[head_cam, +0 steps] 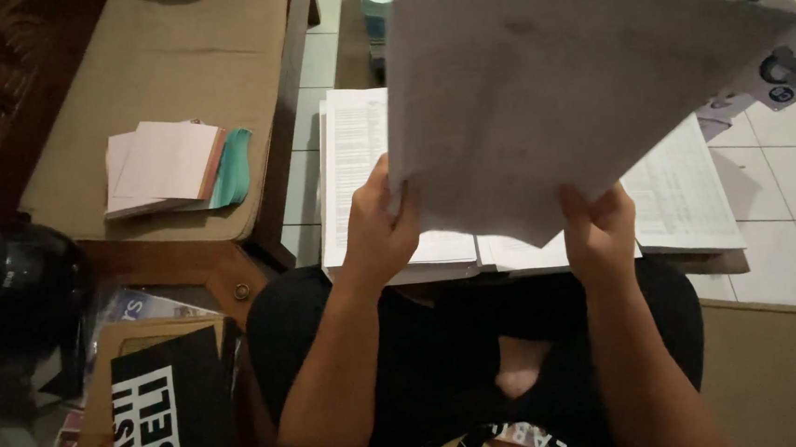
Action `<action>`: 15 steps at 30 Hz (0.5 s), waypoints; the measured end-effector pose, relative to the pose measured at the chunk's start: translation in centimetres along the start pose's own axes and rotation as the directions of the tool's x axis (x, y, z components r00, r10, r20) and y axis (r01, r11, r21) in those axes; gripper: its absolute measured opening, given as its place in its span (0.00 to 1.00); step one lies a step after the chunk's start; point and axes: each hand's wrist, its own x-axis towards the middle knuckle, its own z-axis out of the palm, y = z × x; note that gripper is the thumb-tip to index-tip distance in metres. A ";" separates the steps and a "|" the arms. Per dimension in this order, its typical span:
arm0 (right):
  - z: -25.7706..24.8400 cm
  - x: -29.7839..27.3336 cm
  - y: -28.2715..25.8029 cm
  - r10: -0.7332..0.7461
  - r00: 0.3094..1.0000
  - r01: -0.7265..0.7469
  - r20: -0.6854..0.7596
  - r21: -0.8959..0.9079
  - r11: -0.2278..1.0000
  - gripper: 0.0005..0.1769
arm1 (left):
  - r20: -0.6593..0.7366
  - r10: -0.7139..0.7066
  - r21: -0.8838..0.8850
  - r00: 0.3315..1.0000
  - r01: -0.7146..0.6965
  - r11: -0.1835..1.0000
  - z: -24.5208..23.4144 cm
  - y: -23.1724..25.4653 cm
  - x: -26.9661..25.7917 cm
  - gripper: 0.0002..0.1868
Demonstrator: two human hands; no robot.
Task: A person is sitting on the floor flipping through and organizing large stacks of printed documents.
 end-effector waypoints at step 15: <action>3.2 0.9 -5.3 0.081 0.997 -0.082 0.016 0.064 0.995 0.19 | -0.157 -0.032 -0.021 0.987 0.029 0.999 1.9 0.2 0.3 0.05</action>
